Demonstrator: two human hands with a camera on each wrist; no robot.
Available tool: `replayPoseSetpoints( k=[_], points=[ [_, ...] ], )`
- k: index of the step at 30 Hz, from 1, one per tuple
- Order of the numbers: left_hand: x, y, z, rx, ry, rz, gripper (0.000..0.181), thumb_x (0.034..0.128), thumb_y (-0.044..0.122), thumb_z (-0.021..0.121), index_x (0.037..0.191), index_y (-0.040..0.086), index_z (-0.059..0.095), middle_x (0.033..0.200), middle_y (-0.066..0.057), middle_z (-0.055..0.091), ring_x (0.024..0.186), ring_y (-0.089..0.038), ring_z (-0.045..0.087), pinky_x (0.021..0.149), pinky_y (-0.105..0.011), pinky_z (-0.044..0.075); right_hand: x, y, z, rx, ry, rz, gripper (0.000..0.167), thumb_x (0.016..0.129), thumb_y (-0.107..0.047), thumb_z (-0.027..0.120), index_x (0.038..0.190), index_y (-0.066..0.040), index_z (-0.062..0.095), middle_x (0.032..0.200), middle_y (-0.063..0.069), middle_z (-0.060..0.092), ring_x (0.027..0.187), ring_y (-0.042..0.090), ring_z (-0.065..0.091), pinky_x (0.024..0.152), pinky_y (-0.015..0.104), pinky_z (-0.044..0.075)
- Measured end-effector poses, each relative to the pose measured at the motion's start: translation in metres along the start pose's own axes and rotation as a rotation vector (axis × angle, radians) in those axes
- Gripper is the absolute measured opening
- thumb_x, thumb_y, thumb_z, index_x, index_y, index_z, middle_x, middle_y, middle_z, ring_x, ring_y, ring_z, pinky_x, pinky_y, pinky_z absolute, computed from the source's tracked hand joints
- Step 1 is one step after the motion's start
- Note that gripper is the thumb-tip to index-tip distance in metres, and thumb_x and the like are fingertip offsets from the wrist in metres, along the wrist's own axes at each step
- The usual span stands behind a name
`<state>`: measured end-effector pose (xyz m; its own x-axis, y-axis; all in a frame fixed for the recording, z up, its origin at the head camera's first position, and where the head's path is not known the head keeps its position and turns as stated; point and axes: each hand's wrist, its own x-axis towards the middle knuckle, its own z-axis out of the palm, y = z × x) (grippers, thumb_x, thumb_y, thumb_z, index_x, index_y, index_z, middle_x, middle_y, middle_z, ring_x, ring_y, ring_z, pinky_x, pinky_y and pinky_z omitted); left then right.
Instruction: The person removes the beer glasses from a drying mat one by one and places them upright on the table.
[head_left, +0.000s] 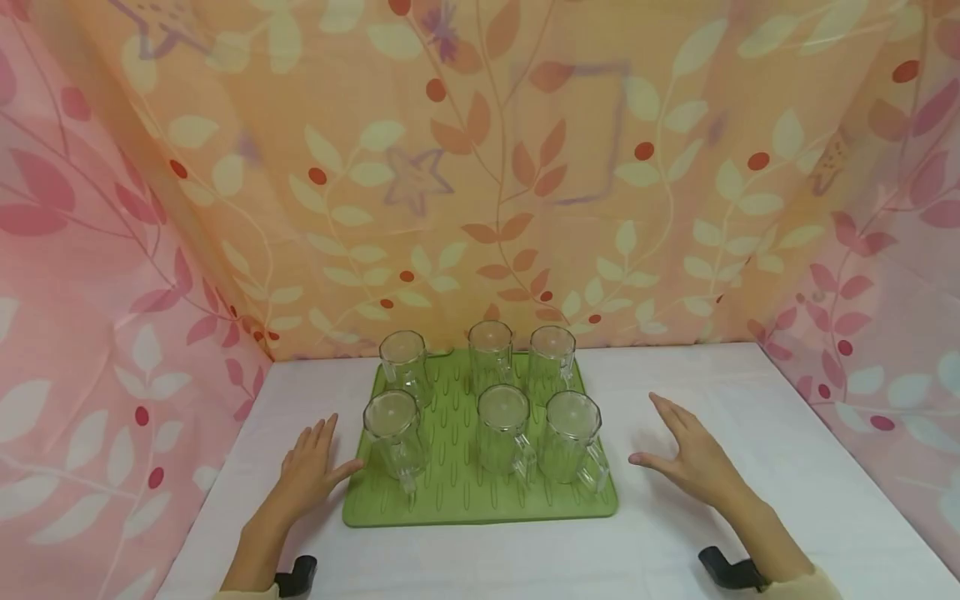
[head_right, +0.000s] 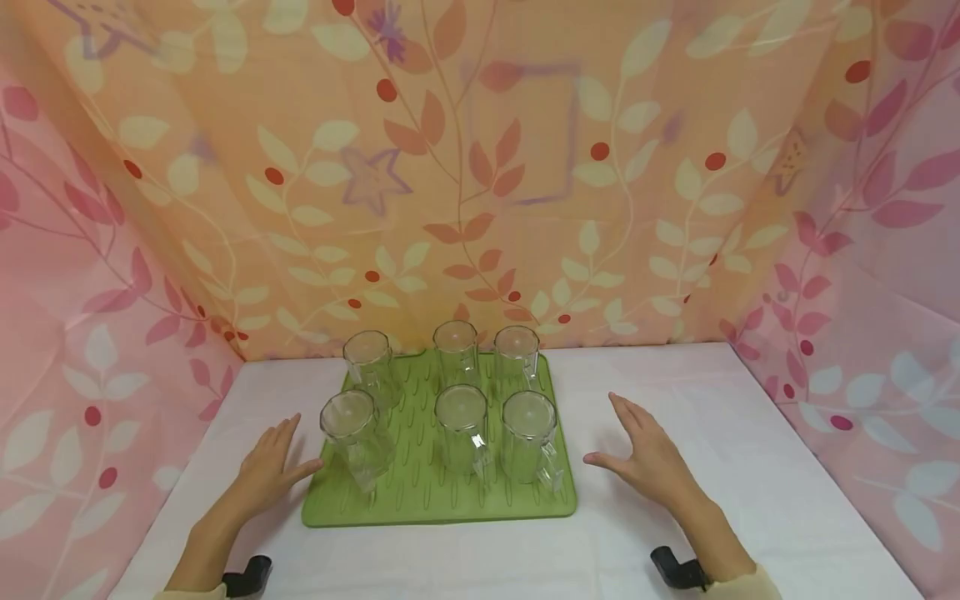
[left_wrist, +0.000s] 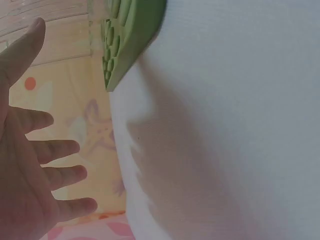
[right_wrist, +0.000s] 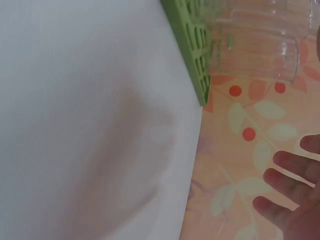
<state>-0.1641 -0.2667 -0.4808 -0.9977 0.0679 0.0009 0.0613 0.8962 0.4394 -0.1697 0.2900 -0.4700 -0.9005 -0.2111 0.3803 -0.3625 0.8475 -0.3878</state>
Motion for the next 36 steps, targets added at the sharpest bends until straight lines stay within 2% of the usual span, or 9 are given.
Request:
replayPoseSetpoints(
  k=[1,4,6,8,11,15,19,25,36],
  points=[
    [-0.001,0.000,0.000,0.000,0.000,0.000,0.091,0.0896,0.045,0.065,0.151,-0.004,0.020,0.152,-0.039,0.022,0.138,-0.061,0.017,0.104,-0.080,0.018,-0.001,-0.002,0.001,0.012,0.028,-0.018,0.098,0.069,-0.041,0.085,0.149,-0.008,0.038,0.139,0.026,0.051,0.124,0.045,0.048,0.096,0.062,0.043],
    [-0.003,0.001,-0.002,-0.008,-0.017,-0.004,0.091,0.0894,0.046,0.065,0.151,-0.004,0.021,0.151,-0.039,0.023,0.137,-0.061,0.018,0.104,-0.079,0.021,-0.004,-0.008,0.004,0.065,0.111,-0.079,0.094,0.065,-0.031,0.088,0.146,-0.011,0.045,0.135,0.021,0.058,0.123,0.032,0.053,0.108,0.031,0.043],
    [-0.005,0.001,-0.002,-0.016,-0.033,-0.005,0.091,0.0894,0.046,0.065,0.151,-0.005,0.022,0.151,-0.040,0.023,0.137,-0.062,0.019,0.105,-0.078,0.022,-0.006,-0.011,0.008,0.107,0.156,-0.118,0.093,0.062,-0.025,0.090,0.144,-0.012,0.048,0.131,0.018,0.062,0.125,0.015,0.053,0.107,0.009,0.034],
    [-0.006,0.001,-0.002,-0.031,-0.048,-0.010,0.093,0.0890,0.046,0.066,0.151,-0.006,0.020,0.150,-0.040,0.023,0.137,-0.063,0.018,0.105,-0.078,0.022,-0.007,-0.013,0.011,0.161,0.183,-0.153,0.091,0.060,-0.020,0.090,0.142,-0.011,0.051,0.127,0.017,0.064,0.125,-0.002,0.049,0.102,-0.004,0.023],
    [-0.008,0.001,-0.001,-0.056,-0.044,-0.005,0.096,0.0870,0.045,0.069,0.151,-0.006,0.019,0.150,-0.040,0.024,0.137,-0.063,0.018,0.106,-0.077,0.022,-0.010,-0.017,0.014,0.229,0.207,-0.200,0.090,0.059,-0.014,0.090,0.140,-0.008,0.052,0.121,0.018,0.067,0.124,-0.014,0.044,0.102,-0.003,0.027],
    [-0.012,0.003,0.000,-0.099,-0.023,0.031,0.099,0.0814,0.041,0.075,0.149,-0.008,0.022,0.149,-0.039,0.027,0.135,-0.064,0.021,0.104,-0.077,0.024,-0.013,-0.023,0.019,0.291,0.209,-0.256,0.087,0.059,-0.009,0.089,0.138,-0.003,0.053,0.116,0.019,0.069,0.120,-0.010,0.051,0.098,0.001,0.037],
    [-0.014,0.007,0.001,-0.122,-0.068,0.012,0.109,0.0765,0.042,0.080,0.149,-0.010,0.017,0.149,-0.041,0.025,0.136,-0.063,0.021,0.107,-0.074,0.024,-0.015,-0.030,0.026,0.366,0.207,-0.283,0.081,0.059,-0.002,0.088,0.134,0.002,0.056,0.111,0.020,0.070,0.114,-0.005,0.058,0.094,0.006,0.045],
    [-0.019,0.010,0.002,-0.113,-0.148,-0.074,0.123,0.0733,0.046,0.082,0.149,-0.014,0.006,0.148,-0.045,0.020,0.138,-0.060,0.020,0.111,-0.068,0.026,-0.020,-0.042,0.034,0.477,0.168,-0.228,0.066,0.068,0.005,0.082,0.130,0.003,0.059,0.108,0.019,0.070,0.107,0.000,0.064,0.089,0.010,0.051],
    [-0.025,0.010,0.014,-0.146,-0.172,-0.008,0.113,0.0690,0.040,0.086,0.145,-0.017,0.025,0.144,-0.042,0.034,0.135,-0.058,0.030,0.110,-0.067,0.029,-0.030,-0.056,0.046,0.626,0.126,-0.165,0.046,0.075,0.011,0.075,0.119,0.011,0.062,0.099,0.020,0.071,0.092,0.004,0.069,0.082,0.016,0.056]
  ],
)
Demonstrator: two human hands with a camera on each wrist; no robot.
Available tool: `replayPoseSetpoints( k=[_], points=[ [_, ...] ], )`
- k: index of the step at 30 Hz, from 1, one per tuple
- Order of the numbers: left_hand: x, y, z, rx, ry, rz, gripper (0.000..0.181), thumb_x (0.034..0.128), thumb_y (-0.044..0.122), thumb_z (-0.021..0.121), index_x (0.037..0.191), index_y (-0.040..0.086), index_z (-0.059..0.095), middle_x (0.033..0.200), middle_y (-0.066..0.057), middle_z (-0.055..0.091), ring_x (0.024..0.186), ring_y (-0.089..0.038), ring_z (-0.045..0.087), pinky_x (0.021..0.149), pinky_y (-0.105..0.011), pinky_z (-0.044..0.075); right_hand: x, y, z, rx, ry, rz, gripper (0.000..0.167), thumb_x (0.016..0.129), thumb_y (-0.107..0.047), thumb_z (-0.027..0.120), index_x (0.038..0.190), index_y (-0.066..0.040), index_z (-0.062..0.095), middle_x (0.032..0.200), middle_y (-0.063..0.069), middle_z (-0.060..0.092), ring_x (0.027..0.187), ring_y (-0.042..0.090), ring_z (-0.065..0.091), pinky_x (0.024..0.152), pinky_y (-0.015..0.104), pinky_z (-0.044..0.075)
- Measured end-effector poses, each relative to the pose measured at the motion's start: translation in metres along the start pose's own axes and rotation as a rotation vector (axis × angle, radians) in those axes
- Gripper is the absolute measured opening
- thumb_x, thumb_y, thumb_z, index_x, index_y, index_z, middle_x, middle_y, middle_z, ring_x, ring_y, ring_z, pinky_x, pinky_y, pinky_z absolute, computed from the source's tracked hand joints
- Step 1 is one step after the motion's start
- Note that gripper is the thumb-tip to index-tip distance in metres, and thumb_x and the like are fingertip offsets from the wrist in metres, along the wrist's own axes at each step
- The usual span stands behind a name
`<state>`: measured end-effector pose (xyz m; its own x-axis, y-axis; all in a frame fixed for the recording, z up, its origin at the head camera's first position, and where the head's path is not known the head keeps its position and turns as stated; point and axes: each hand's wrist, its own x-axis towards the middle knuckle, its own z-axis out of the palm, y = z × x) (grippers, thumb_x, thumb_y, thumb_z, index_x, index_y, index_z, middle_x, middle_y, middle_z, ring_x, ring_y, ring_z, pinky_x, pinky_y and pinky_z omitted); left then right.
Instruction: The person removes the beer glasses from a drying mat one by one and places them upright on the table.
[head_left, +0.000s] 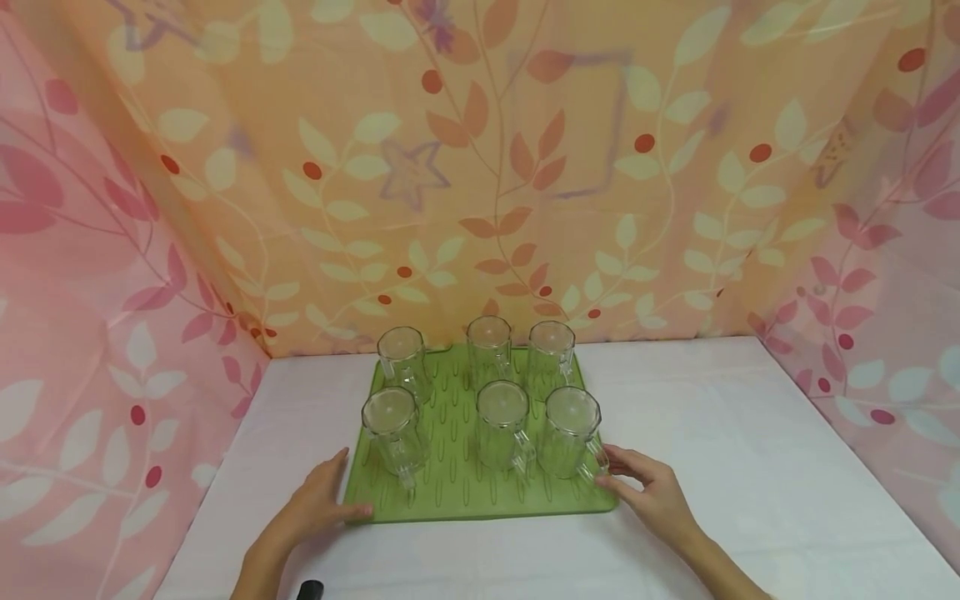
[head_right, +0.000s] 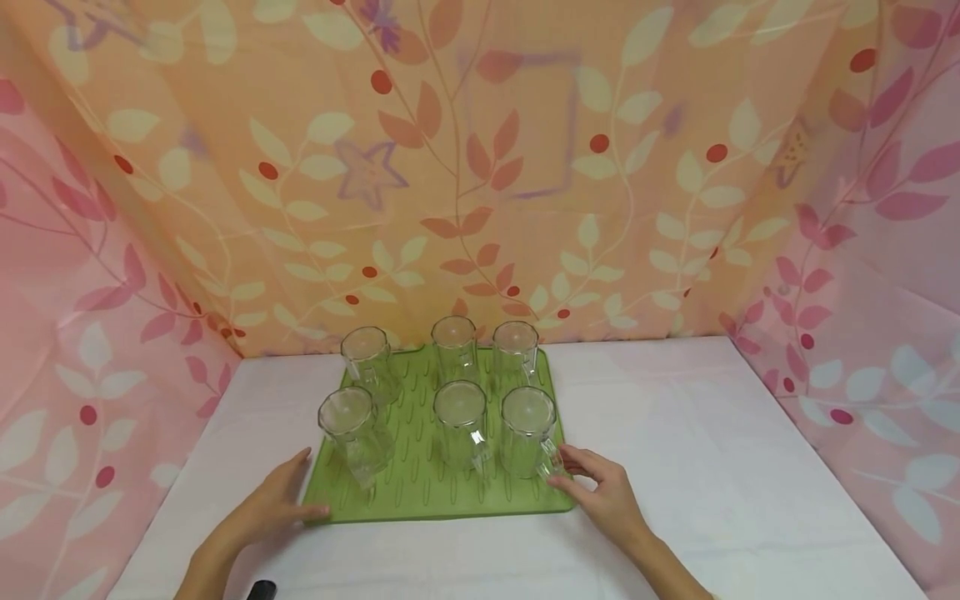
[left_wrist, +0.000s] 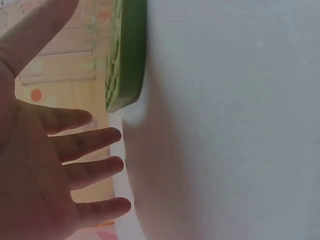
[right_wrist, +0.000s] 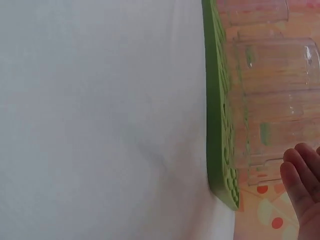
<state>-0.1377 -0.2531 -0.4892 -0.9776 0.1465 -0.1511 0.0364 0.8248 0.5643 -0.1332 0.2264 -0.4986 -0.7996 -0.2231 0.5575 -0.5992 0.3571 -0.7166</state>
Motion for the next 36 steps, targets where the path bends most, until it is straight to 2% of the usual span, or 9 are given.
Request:
replayPoseSetpoints(
  k=[5,13,18,22,24,29,32,36],
  points=[
    [-0.004,-0.001,0.002,-0.016,0.001,0.005,0.109,0.0671,0.039,0.087,0.142,-0.017,0.030,0.142,-0.040,0.037,0.134,-0.057,0.033,0.110,-0.066,0.031,-0.002,-0.003,0.005,0.027,0.019,0.023,0.034,0.076,0.012,0.073,0.110,0.011,0.066,0.096,0.019,0.071,0.088,0.005,0.070,0.079,0.017,0.057],
    [-0.005,0.002,0.004,-0.026,-0.001,0.016,0.105,0.0641,0.031,0.089,0.143,-0.013,0.035,0.142,-0.036,0.042,0.134,-0.054,0.036,0.109,-0.065,0.032,-0.003,-0.005,0.014,-0.044,0.077,0.028,0.028,0.072,0.014,0.074,0.099,0.011,0.069,0.086,0.018,0.073,0.079,-0.001,0.068,0.075,0.009,0.053],
    [-0.003,0.002,0.006,-0.001,0.008,0.006,0.103,0.0627,0.028,0.090,0.142,-0.012,0.037,0.143,-0.037,0.040,0.134,-0.055,0.034,0.110,-0.066,0.031,0.002,-0.019,0.019,-0.139,0.168,-0.010,0.029,0.063,0.021,0.075,0.090,0.010,0.071,0.079,0.019,0.072,0.071,0.001,0.068,0.068,0.008,0.053],
    [-0.003,0.005,0.005,0.016,0.004,0.003,0.101,0.0625,0.028,0.089,0.142,-0.011,0.039,0.143,-0.036,0.040,0.135,-0.055,0.034,0.109,-0.067,0.031,0.003,-0.020,0.022,-0.192,0.236,-0.087,0.033,0.059,0.021,0.077,0.088,0.007,0.072,0.078,0.017,0.073,0.069,0.001,0.068,0.066,0.008,0.053],
    [-0.002,0.006,0.004,0.022,0.000,0.001,0.102,0.0624,0.028,0.089,0.142,-0.011,0.039,0.143,-0.036,0.040,0.135,-0.055,0.034,0.108,-0.067,0.032,-0.001,-0.011,0.024,-0.205,0.246,-0.115,0.034,0.059,0.020,0.078,0.089,0.005,0.073,0.079,0.016,0.073,0.070,0.001,0.068,0.067,0.008,0.053],
    [-0.002,0.006,0.004,0.034,-0.005,-0.017,0.104,0.0618,0.029,0.090,0.142,-0.013,0.038,0.143,-0.036,0.040,0.134,-0.055,0.035,0.107,-0.067,0.033,-0.001,-0.011,0.025,-0.284,0.240,-0.133,0.029,0.064,0.014,0.080,0.090,0.003,0.073,0.080,0.011,0.075,0.068,0.005,0.070,0.066,0.008,0.053],
    [-0.002,0.007,0.003,0.044,-0.005,-0.025,0.104,0.0617,0.029,0.090,0.142,-0.012,0.038,0.144,-0.035,0.040,0.133,-0.055,0.036,0.106,-0.067,0.034,0.000,-0.014,0.026,-0.329,0.268,-0.142,0.028,0.064,0.015,0.079,0.089,0.005,0.073,0.080,0.011,0.075,0.066,0.010,0.071,0.065,0.008,0.054],
    [-0.002,0.010,0.003,0.051,-0.008,-0.035,0.103,0.0620,0.029,0.090,0.142,-0.012,0.038,0.144,-0.034,0.041,0.133,-0.054,0.037,0.106,-0.066,0.035,0.001,-0.018,0.028,-0.330,0.315,-0.139,0.029,0.062,0.018,0.078,0.089,0.009,0.071,0.079,0.015,0.074,0.068,0.012,0.072,0.065,0.009,0.054]
  ],
)
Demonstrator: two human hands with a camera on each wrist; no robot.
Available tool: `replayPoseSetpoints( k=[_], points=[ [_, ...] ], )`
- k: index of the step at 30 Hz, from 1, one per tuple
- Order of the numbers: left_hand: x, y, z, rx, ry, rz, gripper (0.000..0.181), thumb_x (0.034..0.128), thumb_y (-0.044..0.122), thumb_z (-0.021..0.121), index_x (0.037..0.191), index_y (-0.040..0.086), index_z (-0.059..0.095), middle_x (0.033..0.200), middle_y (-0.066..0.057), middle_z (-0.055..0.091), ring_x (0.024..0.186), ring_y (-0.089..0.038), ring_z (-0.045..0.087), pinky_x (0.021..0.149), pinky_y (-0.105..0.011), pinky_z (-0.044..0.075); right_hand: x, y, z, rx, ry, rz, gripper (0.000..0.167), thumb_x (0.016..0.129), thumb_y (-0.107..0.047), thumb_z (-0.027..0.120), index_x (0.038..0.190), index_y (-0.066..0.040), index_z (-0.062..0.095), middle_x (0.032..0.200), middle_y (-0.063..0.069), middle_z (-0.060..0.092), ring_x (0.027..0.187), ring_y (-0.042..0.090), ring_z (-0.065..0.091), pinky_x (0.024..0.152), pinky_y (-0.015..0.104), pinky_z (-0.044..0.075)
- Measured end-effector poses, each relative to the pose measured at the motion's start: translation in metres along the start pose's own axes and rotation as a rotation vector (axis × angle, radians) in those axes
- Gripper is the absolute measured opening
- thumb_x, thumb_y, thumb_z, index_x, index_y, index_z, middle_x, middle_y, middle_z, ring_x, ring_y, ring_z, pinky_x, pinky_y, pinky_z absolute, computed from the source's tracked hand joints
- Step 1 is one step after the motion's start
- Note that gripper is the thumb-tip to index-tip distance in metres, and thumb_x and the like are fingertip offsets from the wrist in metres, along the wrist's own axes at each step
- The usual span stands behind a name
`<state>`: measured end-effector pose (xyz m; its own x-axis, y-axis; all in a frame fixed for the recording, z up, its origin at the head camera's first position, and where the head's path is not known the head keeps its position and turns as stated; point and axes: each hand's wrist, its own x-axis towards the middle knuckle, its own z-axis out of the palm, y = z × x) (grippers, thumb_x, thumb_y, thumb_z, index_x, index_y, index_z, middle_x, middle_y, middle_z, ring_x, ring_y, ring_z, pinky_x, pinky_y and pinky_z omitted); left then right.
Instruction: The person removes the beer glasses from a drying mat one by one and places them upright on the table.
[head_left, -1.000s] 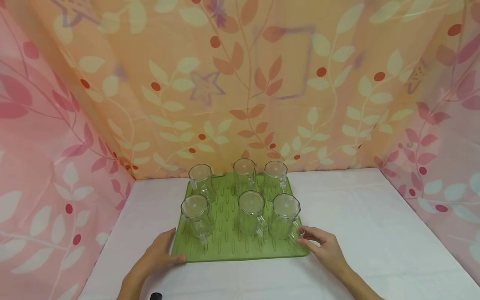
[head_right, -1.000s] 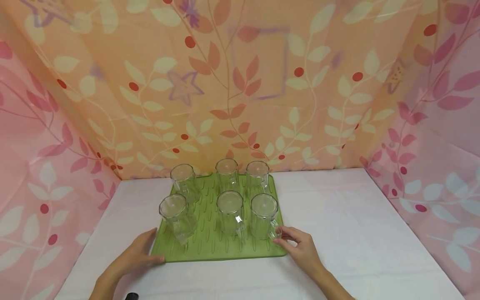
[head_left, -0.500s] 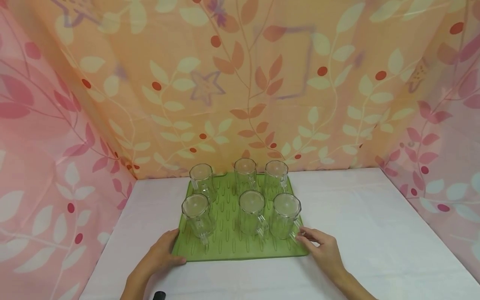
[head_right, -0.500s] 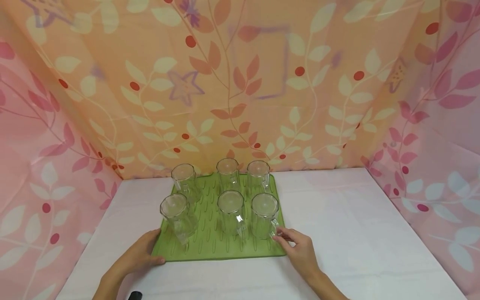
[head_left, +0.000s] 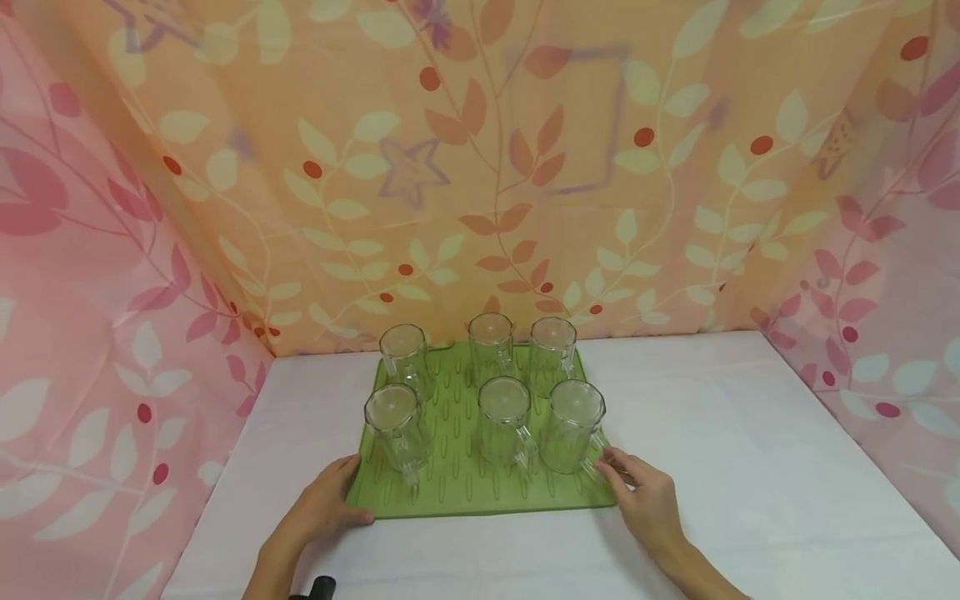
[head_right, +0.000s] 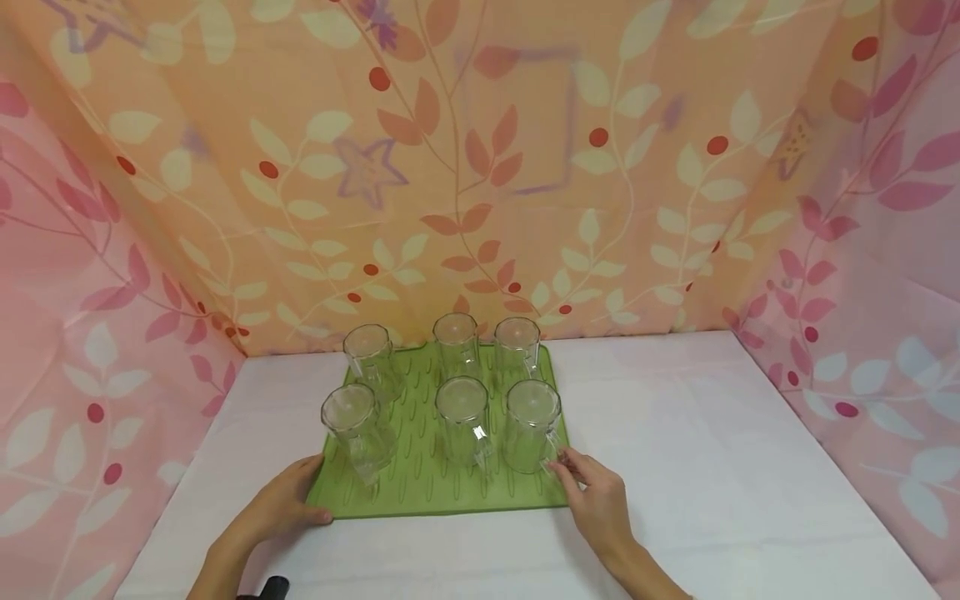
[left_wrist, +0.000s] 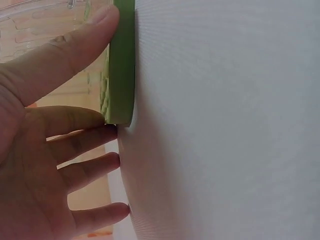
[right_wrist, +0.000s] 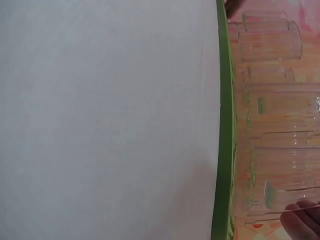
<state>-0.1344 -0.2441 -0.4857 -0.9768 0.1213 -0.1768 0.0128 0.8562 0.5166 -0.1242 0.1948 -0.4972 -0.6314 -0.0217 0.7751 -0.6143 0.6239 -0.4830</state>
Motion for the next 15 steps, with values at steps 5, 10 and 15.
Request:
replayPoseSetpoints(
  k=[5,10,15],
  points=[
    [0.0004,0.0033,-0.0017,-0.014,-0.002,-0.003,0.102,0.0618,0.027,0.090,0.141,-0.012,0.039,0.143,-0.034,0.042,0.132,-0.054,0.038,0.106,-0.066,0.035,0.0017,-0.0002,0.0020,0.012,0.042,0.031,0.030,0.063,0.019,0.078,0.090,0.011,0.072,0.080,0.018,0.074,0.074,0.005,0.072,0.065,0.008,0.054],
    [0.0005,0.0026,-0.0014,-0.018,-0.001,-0.009,0.101,0.0609,0.027,0.090,0.141,-0.011,0.041,0.143,-0.032,0.044,0.132,-0.053,0.040,0.106,-0.066,0.035,0.0018,0.0027,0.0026,0.006,0.095,0.023,0.033,0.059,0.022,0.078,0.090,0.012,0.072,0.080,0.020,0.074,0.075,0.001,0.072,0.064,0.008,0.054],
    [0.0027,0.0001,-0.0006,-0.011,-0.001,-0.011,0.101,0.0602,0.026,0.091,0.141,-0.010,0.042,0.143,-0.031,0.045,0.132,-0.053,0.040,0.105,-0.066,0.036,0.0042,0.0052,0.0008,-0.012,0.101,0.010,0.032,0.059,0.022,0.078,0.088,0.011,0.073,0.078,0.017,0.074,0.074,0.002,0.072,0.064,0.008,0.054]
  ],
)
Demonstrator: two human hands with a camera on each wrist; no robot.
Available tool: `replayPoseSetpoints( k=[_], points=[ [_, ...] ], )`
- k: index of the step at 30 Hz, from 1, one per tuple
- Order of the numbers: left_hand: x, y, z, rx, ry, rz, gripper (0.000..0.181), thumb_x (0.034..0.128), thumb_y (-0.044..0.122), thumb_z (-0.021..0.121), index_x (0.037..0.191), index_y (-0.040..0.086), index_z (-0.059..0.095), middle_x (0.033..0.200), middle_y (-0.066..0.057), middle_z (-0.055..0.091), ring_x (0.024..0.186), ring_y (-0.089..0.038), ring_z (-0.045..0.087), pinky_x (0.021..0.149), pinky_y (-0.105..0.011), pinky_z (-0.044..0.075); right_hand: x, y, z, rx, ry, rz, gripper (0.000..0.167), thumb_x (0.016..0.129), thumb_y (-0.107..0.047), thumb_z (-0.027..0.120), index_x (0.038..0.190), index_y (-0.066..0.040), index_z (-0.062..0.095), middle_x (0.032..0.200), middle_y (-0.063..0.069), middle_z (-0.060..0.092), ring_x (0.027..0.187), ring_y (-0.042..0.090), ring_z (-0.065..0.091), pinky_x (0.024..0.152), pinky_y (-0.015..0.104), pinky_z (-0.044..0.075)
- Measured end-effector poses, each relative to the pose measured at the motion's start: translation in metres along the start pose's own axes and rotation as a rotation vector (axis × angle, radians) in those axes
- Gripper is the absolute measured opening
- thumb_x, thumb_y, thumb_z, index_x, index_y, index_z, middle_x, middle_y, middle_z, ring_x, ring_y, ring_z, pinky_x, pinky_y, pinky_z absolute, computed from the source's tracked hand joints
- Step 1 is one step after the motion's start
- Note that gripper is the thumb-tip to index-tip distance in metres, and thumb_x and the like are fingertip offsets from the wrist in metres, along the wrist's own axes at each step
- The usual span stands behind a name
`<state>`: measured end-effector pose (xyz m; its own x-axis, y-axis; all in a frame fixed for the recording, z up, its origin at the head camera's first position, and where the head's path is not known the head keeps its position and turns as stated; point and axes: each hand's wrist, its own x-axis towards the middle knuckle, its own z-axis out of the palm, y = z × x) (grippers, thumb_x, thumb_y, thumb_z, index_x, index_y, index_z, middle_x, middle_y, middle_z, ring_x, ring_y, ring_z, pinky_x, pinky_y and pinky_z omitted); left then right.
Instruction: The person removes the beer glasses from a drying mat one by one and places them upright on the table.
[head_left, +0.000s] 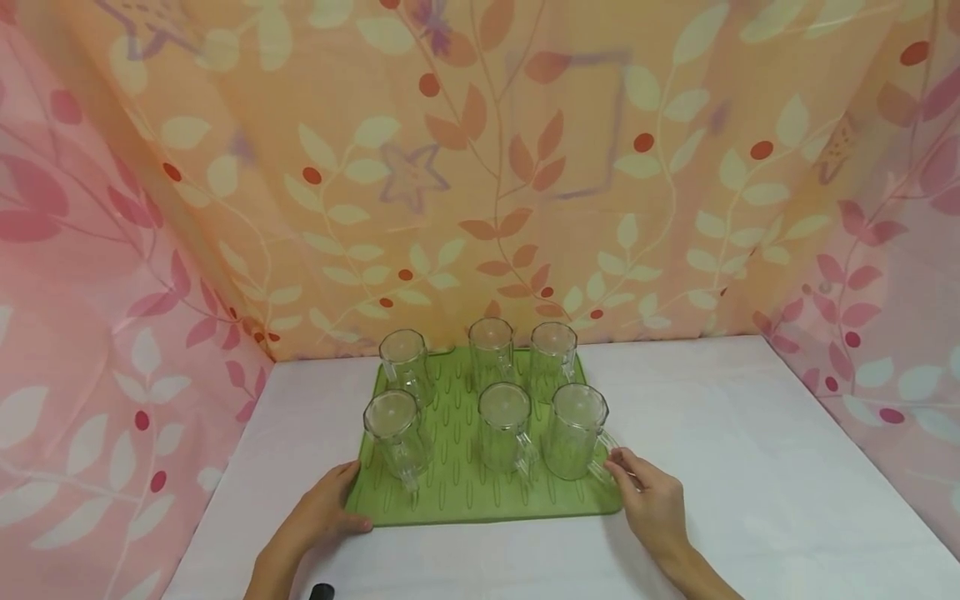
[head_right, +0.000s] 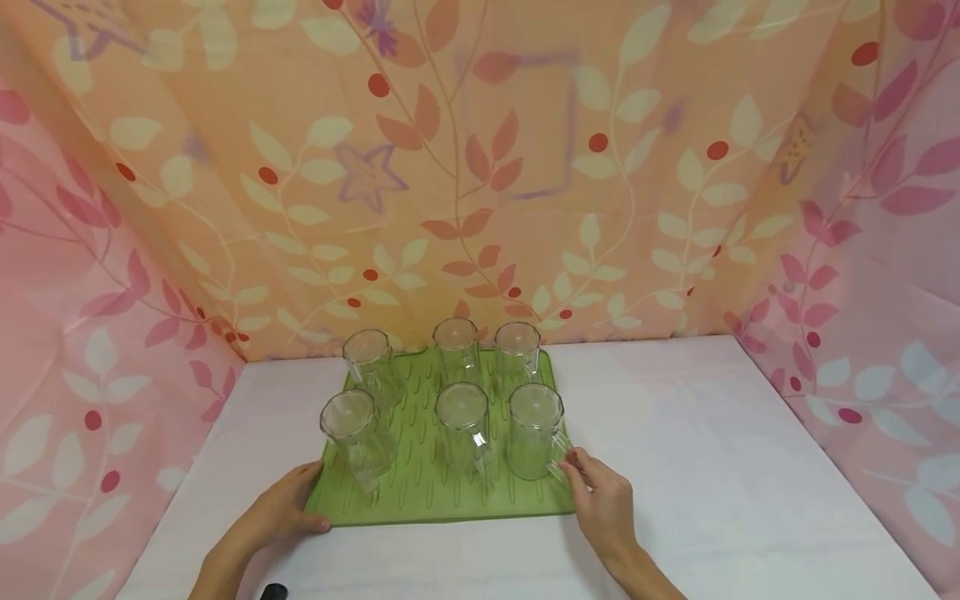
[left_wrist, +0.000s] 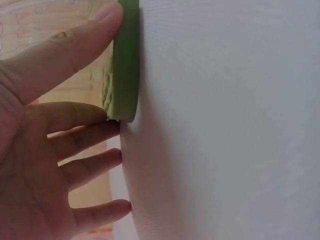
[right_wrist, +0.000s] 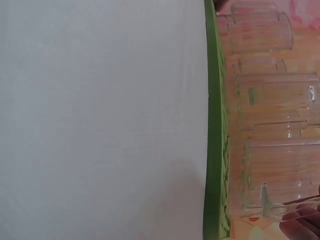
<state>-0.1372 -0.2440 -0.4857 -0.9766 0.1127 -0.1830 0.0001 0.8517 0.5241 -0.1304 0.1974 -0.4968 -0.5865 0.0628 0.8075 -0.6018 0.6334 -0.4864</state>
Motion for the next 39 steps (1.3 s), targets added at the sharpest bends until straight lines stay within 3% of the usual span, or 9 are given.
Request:
replayPoseSetpoints(
  k=[16,23,36,39],
  points=[
    [0.001,-0.001,-0.003,0.011,-0.013,0.005,0.101,0.0604,0.027,0.090,0.141,-0.011,0.042,0.144,-0.030,0.044,0.133,-0.052,0.039,0.106,-0.065,0.036,0.022,0.006,-0.016,-0.051,-0.069,-0.068,0.030,0.061,0.019,0.078,0.088,0.008,0.073,0.078,0.011,0.075,0.071,0.008,0.072,0.063,0.008,0.054],
    [0.001,-0.004,0.000,-0.017,-0.014,0.001,0.101,0.0604,0.027,0.090,0.141,-0.010,0.042,0.144,-0.031,0.044,0.133,-0.053,0.038,0.106,-0.066,0.035,0.045,-0.003,-0.026,-0.064,-0.112,-0.070,0.027,0.063,0.017,0.079,0.087,0.007,0.073,0.078,0.012,0.075,0.073,0.004,0.071,0.062,0.007,0.053],
    [0.000,-0.003,0.000,-0.021,-0.017,-0.009,0.099,0.0617,0.025,0.089,0.141,-0.010,0.042,0.145,-0.031,0.043,0.134,-0.052,0.037,0.107,-0.066,0.034,0.099,-0.012,-0.033,-0.033,-0.137,-0.013,0.024,0.067,0.013,0.079,0.089,0.007,0.074,0.077,0.013,0.074,0.078,-0.020,0.058,0.060,0.004,0.050],
    [0.000,-0.003,-0.001,-0.020,-0.017,-0.005,0.098,0.0622,0.025,0.089,0.141,-0.010,0.042,0.144,-0.031,0.042,0.134,-0.053,0.037,0.107,-0.066,0.034,0.110,-0.015,-0.031,-0.028,-0.134,-0.020,0.024,0.067,0.012,0.080,0.089,0.007,0.074,0.076,0.013,0.074,0.074,-0.017,0.059,0.059,0.004,0.050]
  ],
)
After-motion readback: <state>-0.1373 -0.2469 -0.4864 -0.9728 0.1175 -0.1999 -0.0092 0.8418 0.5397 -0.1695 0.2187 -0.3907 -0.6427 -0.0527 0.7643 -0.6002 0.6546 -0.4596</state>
